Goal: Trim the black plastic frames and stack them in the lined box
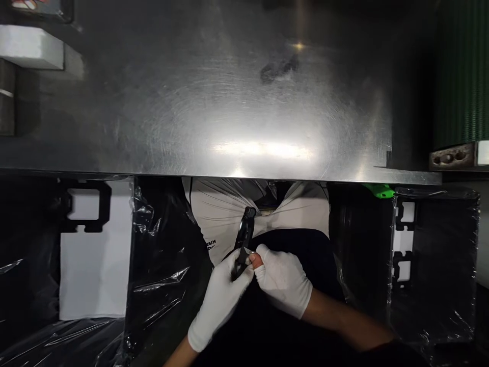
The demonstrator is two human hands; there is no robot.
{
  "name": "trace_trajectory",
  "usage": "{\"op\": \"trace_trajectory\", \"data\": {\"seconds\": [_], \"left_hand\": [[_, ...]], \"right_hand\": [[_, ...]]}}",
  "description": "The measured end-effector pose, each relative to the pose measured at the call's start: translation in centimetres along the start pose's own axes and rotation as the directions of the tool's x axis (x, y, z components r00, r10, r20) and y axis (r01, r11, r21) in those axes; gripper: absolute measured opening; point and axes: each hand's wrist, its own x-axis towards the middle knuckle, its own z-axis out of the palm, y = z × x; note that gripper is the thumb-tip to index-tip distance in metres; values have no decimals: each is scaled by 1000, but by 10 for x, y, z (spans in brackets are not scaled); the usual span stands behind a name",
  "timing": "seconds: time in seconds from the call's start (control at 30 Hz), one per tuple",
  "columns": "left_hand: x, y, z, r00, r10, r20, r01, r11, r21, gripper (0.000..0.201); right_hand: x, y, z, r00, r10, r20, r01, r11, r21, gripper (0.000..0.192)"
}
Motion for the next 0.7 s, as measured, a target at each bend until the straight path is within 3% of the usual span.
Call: {"op": "trace_trajectory", "data": {"seconds": [0.13,0.27,0.37,0.47,0.57,0.7], "left_hand": [[-1,7,-9,999,-42,18,43,994,-99,29],[-6,14,-38,988,-97,120,129,946,-298,58],[-9,20,-67,976,4,218,105,867,-487,64],[-7,38,-90,962,165,218,-6,811,-586,54],[3,78,-104,943,290,165,-122,762,-636,44],[32,142,-118,899,436,38,-276,633,-723,37]], "right_hand": [[-6,13,-10,996,-66,-63,78,976,205,42],[-13,33,-35,997,-18,-75,47,913,406,47],[-20,48,-61,1000,1,-3,1,888,459,50],[-27,51,-97,999,-52,8,46,933,356,55],[-26,41,-137,968,-49,-246,104,971,216,52],[8,25,-187,822,-18,-570,69,995,69,40]]}}
